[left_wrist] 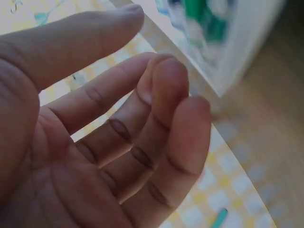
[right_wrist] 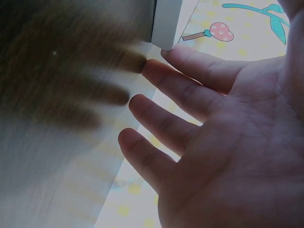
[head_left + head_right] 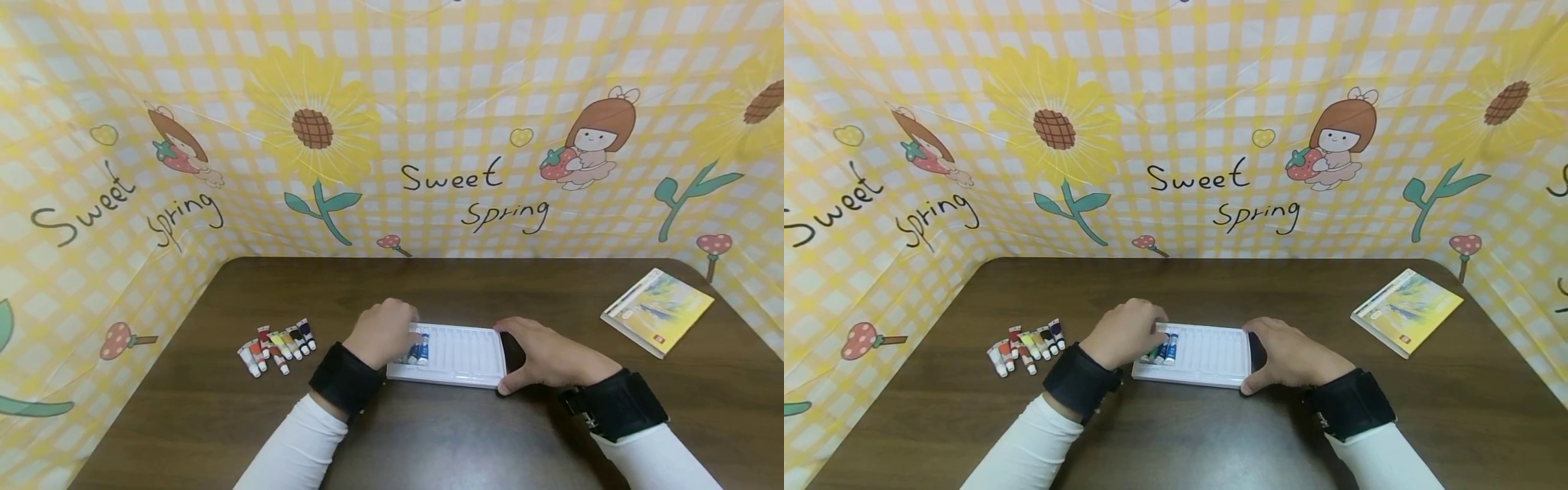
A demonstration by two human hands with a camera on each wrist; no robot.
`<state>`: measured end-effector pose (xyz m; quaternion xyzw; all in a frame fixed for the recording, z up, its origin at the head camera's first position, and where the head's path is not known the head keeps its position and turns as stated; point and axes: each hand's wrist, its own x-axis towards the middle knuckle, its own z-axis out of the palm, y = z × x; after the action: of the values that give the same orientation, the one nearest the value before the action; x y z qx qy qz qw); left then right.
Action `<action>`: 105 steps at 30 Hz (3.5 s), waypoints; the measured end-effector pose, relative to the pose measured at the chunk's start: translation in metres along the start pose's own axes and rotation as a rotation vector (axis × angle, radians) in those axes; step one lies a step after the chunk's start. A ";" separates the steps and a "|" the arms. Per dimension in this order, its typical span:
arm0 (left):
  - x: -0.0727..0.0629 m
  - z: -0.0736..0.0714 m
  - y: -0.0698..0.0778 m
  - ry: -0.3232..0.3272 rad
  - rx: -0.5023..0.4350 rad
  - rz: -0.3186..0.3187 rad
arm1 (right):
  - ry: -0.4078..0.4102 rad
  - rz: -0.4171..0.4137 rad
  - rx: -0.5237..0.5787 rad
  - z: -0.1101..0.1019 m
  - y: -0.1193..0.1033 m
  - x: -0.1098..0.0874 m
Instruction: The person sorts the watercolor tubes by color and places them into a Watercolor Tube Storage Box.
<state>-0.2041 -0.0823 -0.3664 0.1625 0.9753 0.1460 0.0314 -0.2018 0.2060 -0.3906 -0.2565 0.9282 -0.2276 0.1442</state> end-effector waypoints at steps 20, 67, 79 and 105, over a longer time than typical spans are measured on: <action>-0.044 -0.047 -0.148 -0.012 0.005 0.005 | -0.001 0.020 0.008 -0.001 -0.002 0.001; -0.030 -0.029 -0.148 0.056 0.034 0.001 | -0.015 0.046 0.024 0.001 0.002 -0.001; -0.029 -0.029 -0.148 0.081 0.083 -0.019 | 0.003 0.016 0.003 -0.001 0.001 0.002; -0.024 -0.025 -0.134 0.086 0.048 -0.066 | 0.007 0.010 0.013 -0.006 0.003 0.001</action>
<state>-0.2255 -0.2187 -0.3815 0.1245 0.9838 0.1284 -0.0096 -0.2060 0.2092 -0.3873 -0.2500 0.9285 -0.2340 0.1437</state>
